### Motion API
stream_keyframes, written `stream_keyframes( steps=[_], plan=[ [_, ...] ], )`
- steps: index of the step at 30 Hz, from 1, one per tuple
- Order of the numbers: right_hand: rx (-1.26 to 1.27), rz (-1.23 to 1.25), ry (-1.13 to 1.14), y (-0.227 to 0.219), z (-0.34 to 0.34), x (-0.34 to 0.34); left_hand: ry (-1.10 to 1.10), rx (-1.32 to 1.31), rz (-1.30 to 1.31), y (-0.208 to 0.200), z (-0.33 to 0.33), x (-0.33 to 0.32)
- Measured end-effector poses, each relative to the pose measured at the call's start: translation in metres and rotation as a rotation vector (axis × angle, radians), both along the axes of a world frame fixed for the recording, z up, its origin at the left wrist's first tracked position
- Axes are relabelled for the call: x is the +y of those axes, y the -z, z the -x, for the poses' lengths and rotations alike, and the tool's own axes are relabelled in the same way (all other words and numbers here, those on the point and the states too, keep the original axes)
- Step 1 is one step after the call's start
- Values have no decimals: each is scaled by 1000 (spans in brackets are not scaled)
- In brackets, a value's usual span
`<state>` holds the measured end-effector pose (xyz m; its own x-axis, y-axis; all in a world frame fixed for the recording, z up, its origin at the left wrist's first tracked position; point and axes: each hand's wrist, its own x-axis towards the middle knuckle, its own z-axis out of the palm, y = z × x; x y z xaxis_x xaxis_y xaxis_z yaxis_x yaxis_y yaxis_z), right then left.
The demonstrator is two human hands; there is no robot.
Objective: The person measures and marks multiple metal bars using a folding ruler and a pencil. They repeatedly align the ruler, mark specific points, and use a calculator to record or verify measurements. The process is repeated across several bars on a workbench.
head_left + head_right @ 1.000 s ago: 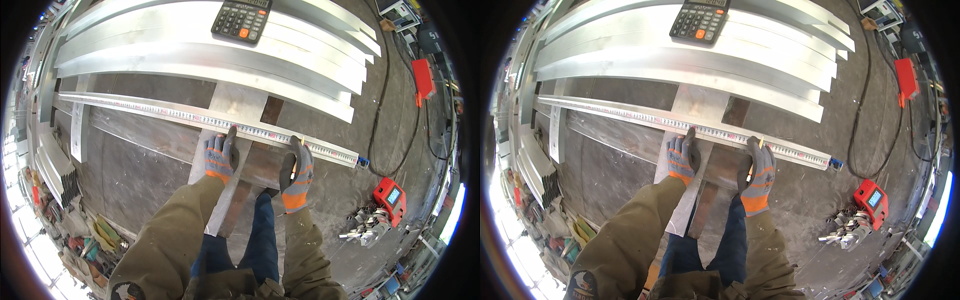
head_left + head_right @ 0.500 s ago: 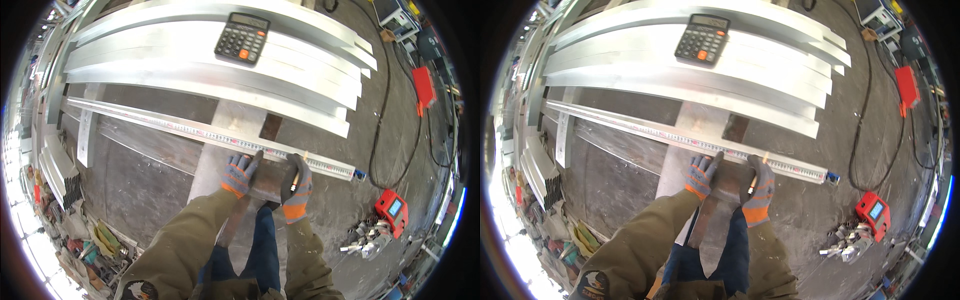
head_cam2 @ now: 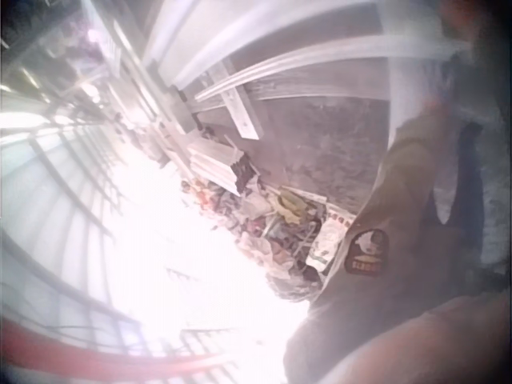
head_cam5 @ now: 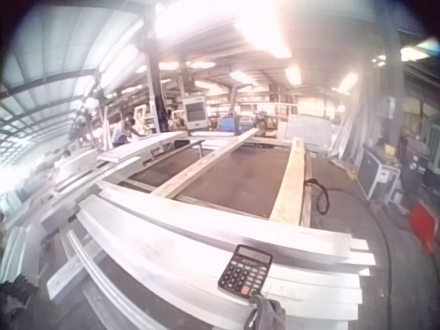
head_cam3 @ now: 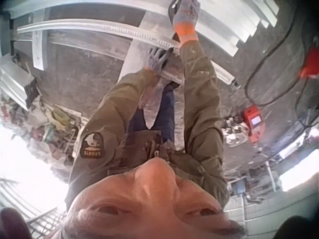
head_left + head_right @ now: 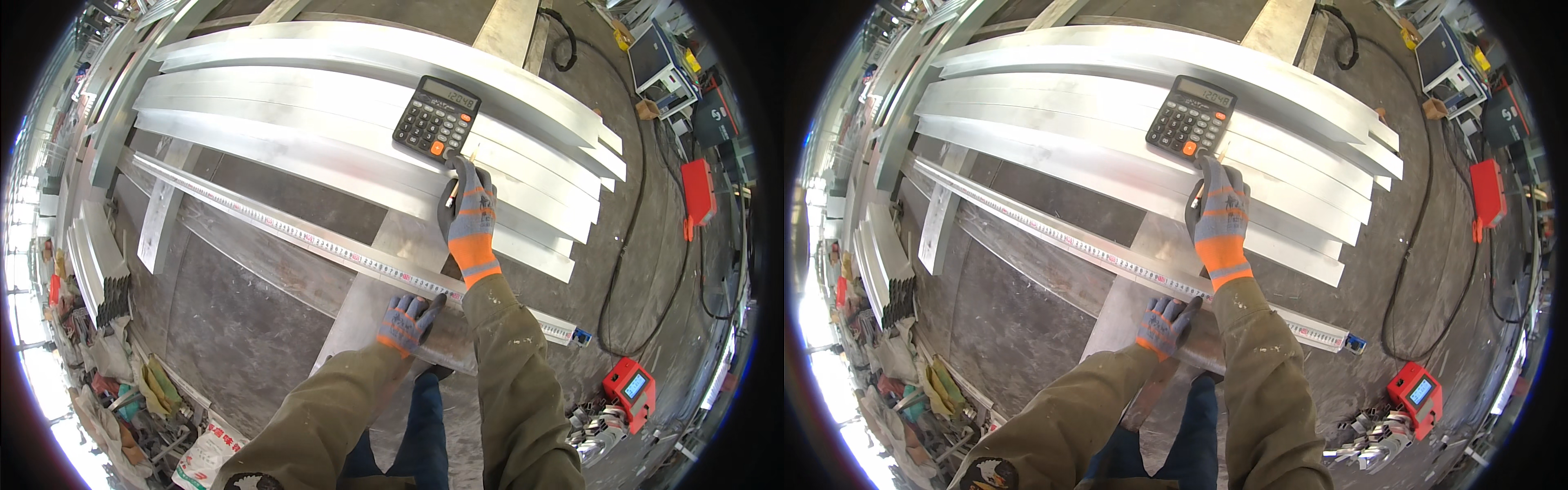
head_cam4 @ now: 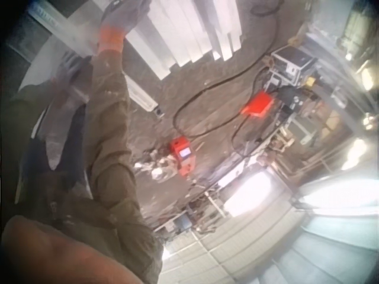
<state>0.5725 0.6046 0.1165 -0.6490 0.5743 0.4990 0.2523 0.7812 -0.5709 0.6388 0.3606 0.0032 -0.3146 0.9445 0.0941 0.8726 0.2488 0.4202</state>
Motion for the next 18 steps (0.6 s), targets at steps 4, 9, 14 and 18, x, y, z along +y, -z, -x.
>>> stream_keyframes(
  steps=[4,9,14,18],
  plan=[
    [-107,113,52,-2,6,7,-3,7,-33,0,0,0],
    [-110,188,228,-6,16,17,-16,-23,-41,-4,0,2],
    [-292,172,211,-4,28,36,-26,-20,-81,-6,0,3],
    [-247,214,169,-1,13,51,-29,-17,-90,-5,1,3]
  ],
)
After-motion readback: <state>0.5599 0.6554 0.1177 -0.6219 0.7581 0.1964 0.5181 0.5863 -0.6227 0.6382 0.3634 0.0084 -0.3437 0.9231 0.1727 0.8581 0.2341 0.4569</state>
